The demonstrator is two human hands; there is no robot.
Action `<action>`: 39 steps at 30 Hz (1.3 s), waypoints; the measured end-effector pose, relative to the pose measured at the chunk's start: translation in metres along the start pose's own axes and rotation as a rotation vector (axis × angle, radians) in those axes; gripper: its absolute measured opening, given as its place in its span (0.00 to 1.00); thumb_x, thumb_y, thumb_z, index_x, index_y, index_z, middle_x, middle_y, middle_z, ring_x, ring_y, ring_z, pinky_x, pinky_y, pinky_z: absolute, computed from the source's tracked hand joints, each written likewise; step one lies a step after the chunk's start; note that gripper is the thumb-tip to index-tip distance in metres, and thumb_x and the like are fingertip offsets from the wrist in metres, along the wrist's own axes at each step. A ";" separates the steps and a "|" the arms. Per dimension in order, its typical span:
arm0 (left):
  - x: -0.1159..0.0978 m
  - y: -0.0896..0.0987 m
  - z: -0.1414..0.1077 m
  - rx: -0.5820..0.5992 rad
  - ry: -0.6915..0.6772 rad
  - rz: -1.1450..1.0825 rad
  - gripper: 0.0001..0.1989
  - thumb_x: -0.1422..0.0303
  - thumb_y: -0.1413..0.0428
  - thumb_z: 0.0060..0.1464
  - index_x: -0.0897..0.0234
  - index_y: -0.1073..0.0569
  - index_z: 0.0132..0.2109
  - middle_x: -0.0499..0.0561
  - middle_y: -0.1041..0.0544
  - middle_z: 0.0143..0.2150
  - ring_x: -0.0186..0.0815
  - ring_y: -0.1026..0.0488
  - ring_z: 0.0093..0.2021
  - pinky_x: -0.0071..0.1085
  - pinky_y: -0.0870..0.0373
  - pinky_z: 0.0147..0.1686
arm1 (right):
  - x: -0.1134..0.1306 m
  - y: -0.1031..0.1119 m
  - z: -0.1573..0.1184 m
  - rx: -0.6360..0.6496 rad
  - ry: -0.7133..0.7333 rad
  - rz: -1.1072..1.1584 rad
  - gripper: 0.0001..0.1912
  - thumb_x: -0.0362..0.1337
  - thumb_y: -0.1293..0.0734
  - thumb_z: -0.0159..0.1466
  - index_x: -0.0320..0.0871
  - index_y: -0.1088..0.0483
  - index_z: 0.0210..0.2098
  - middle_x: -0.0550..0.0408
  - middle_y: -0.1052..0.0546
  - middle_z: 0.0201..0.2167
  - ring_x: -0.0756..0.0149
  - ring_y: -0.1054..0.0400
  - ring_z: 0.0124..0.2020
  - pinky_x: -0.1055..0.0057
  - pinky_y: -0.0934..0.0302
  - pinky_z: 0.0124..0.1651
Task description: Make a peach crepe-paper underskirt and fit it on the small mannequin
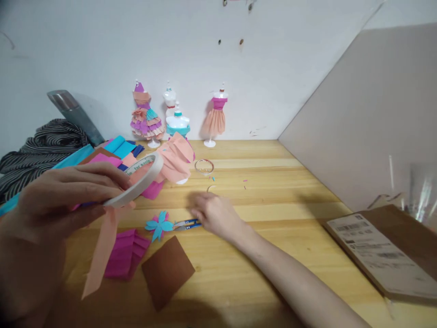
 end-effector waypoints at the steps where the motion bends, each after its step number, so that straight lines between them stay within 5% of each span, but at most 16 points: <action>1: -0.001 0.000 0.000 -0.005 0.001 0.002 0.06 0.77 0.45 0.56 0.71 0.25 0.41 0.57 0.22 0.34 0.39 0.25 0.43 0.33 0.25 0.39 | -0.018 0.003 0.002 -0.062 -0.148 -0.046 0.11 0.39 0.39 0.66 0.40 0.29 0.37 0.46 0.25 0.36 0.61 0.31 0.35 0.70 0.46 0.34; 4: -0.006 -0.002 0.001 0.010 -0.004 -0.015 0.06 0.77 0.45 0.57 0.70 0.25 0.41 0.57 0.21 0.34 0.39 0.24 0.42 0.33 0.24 0.38 | -0.052 -0.002 0.007 -0.133 -0.329 -0.081 0.12 0.39 0.39 0.66 0.36 0.29 0.38 0.39 0.25 0.38 0.59 0.31 0.34 0.69 0.48 0.32; 8: -0.008 -0.006 -0.001 0.033 0.026 -0.021 0.08 0.77 0.45 0.55 0.67 0.24 0.42 0.57 0.21 0.36 0.40 0.24 0.41 0.32 0.24 0.37 | -0.083 -0.007 0.016 -0.084 -0.322 -0.004 0.09 0.33 0.39 0.63 0.40 0.30 0.28 0.50 0.23 0.29 0.66 0.31 0.29 0.73 0.47 0.31; 14: -0.014 -0.010 -0.001 0.062 0.003 -0.012 0.10 0.78 0.46 0.55 0.66 0.25 0.43 0.57 0.20 0.36 0.40 0.24 0.40 0.33 0.25 0.36 | -0.174 0.048 -0.001 -0.224 -0.521 -0.004 0.12 0.30 0.42 0.62 0.35 0.28 0.38 0.47 0.22 0.29 0.65 0.31 0.28 0.71 0.44 0.34; 18: -0.016 -0.013 0.001 0.065 -0.021 -0.033 0.08 0.79 0.46 0.55 0.66 0.26 0.41 0.58 0.21 0.36 0.39 0.24 0.40 0.33 0.25 0.36 | -0.208 0.048 -0.008 -0.166 -0.482 0.022 0.09 0.32 0.36 0.59 0.36 0.24 0.35 0.48 0.22 0.28 0.64 0.31 0.30 0.71 0.42 0.36; 22: -0.013 -0.018 0.001 0.081 -0.025 -0.029 0.09 0.80 0.46 0.55 0.65 0.27 0.40 0.57 0.22 0.36 0.39 0.25 0.41 0.32 0.26 0.37 | -0.204 0.027 -0.012 -0.081 -0.341 0.086 0.11 0.35 0.30 0.54 0.39 0.24 0.38 0.48 0.23 0.37 0.66 0.31 0.33 0.73 0.41 0.40; 25: -0.011 -0.020 0.001 0.088 -0.023 -0.034 0.09 0.81 0.46 0.55 0.66 0.27 0.40 0.56 0.22 0.36 0.39 0.25 0.41 0.32 0.25 0.37 | -0.200 0.019 -0.018 -0.086 -0.325 0.094 0.07 0.37 0.33 0.58 0.39 0.26 0.31 0.51 0.24 0.31 0.66 0.33 0.31 0.72 0.42 0.37; 29: -0.007 -0.021 0.002 0.098 -0.004 -0.050 0.09 0.80 0.46 0.55 0.65 0.26 0.40 0.57 0.21 0.36 0.39 0.24 0.41 0.32 0.25 0.37 | -0.192 0.015 -0.013 -0.163 -0.383 0.071 0.15 0.41 0.40 0.65 0.40 0.32 0.26 0.49 0.25 0.28 0.66 0.36 0.28 0.70 0.45 0.34; 35: -0.003 -0.022 0.003 0.110 0.015 -0.032 0.09 0.79 0.46 0.55 0.64 0.26 0.41 0.57 0.21 0.37 0.40 0.24 0.41 0.32 0.24 0.37 | -0.164 -0.001 0.034 -0.198 -0.487 0.067 0.20 0.45 0.43 0.69 0.36 0.29 0.34 0.47 0.24 0.30 0.66 0.33 0.31 0.70 0.40 0.35; 39: -0.003 -0.023 0.002 0.111 0.031 -0.051 0.08 0.79 0.46 0.54 0.65 0.25 0.40 0.56 0.21 0.36 0.40 0.23 0.40 0.31 0.25 0.36 | -0.143 -0.019 0.064 -0.128 -0.504 0.078 0.16 0.43 0.35 0.66 0.39 0.30 0.48 0.49 0.26 0.46 0.63 0.29 0.43 0.61 0.32 0.45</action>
Point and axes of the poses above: each hand's wrist, its own z-axis towards the middle knuckle, its own y-axis out of the back of the hand, x = y × z, the point moved 9 cm from there along z, towards the middle knuckle
